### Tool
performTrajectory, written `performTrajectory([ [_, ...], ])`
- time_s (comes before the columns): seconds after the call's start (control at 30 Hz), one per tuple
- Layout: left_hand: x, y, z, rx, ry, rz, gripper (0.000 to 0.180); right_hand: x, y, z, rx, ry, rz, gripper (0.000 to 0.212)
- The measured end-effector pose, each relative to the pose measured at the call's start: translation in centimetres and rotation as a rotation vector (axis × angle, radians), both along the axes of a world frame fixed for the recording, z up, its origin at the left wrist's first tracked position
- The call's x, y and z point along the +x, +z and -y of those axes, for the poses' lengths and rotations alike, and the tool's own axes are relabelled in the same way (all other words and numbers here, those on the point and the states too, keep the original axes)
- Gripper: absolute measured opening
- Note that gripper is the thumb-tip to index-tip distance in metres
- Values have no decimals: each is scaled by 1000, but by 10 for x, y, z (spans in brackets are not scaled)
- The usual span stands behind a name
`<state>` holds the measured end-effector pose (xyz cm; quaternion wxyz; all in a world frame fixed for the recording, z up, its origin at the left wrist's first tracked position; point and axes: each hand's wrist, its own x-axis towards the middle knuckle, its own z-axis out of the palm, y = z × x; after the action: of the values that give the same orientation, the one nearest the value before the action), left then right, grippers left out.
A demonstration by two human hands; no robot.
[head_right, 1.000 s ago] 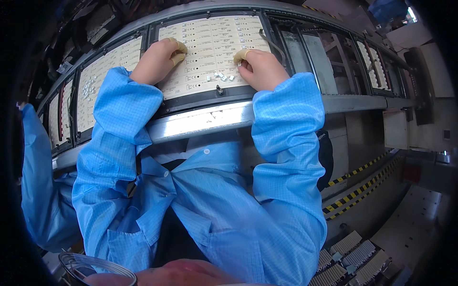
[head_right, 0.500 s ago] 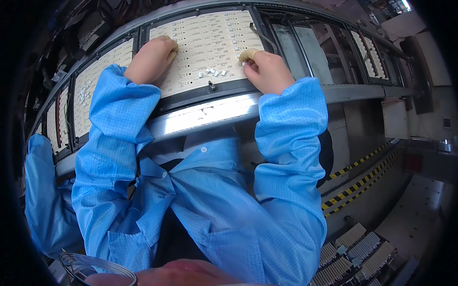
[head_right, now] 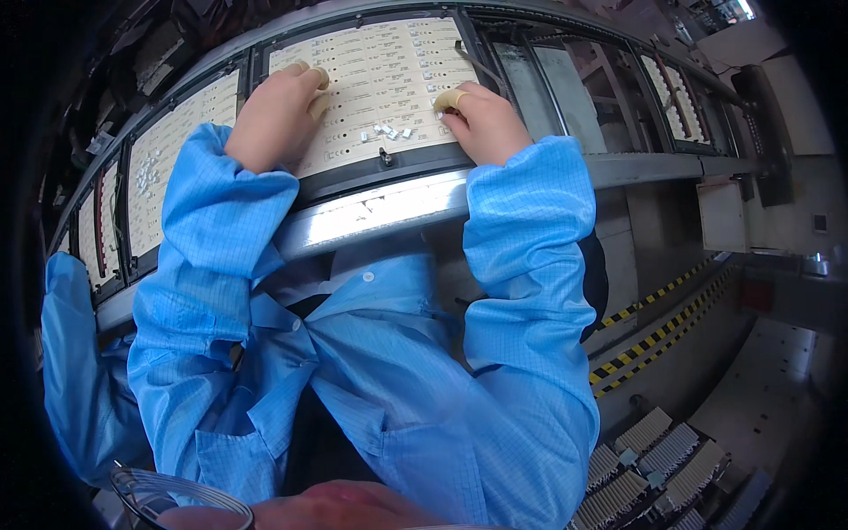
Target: Placing electronic components into designated slots on circuit boards on a moving assembly line.
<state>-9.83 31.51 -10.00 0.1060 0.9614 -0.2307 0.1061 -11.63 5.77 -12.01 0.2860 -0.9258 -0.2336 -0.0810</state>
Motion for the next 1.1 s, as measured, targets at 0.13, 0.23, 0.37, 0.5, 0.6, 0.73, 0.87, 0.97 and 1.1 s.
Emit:
performTrajectory([
  [0.13,-15,7,8,-214,-155,-255,18,1,-1,-4,-114,48,120,12],
  [0.23,-17,-4,12,-318,-261,-368,19,4,0,-6,-213,65,169,12],
  [0.37,-14,-14,12,-376,-243,-342,19,-3,12,-19,-140,54,72,14],
  [0.5,-13,-3,5,-441,-185,-346,18,-6,13,-45,30,164,9,16],
  [0.6,-11,12,-8,-750,-15,-602,15,3,6,-56,-127,235,92,17],
  [0.73,-4,6,-24,-847,-32,-406,18,7,2,-57,-162,266,218,14],
  [0.87,-3,9,-30,-859,28,-569,20,1,21,-58,-2,104,-48,14],
  [0.97,1,8,-32,-925,-10,-666,19,4,25,-61,22,12,-117,15],
  [1.1,12,1,-40,-1231,-107,-667,20,15,19,-78,-9,131,-3,15],
])
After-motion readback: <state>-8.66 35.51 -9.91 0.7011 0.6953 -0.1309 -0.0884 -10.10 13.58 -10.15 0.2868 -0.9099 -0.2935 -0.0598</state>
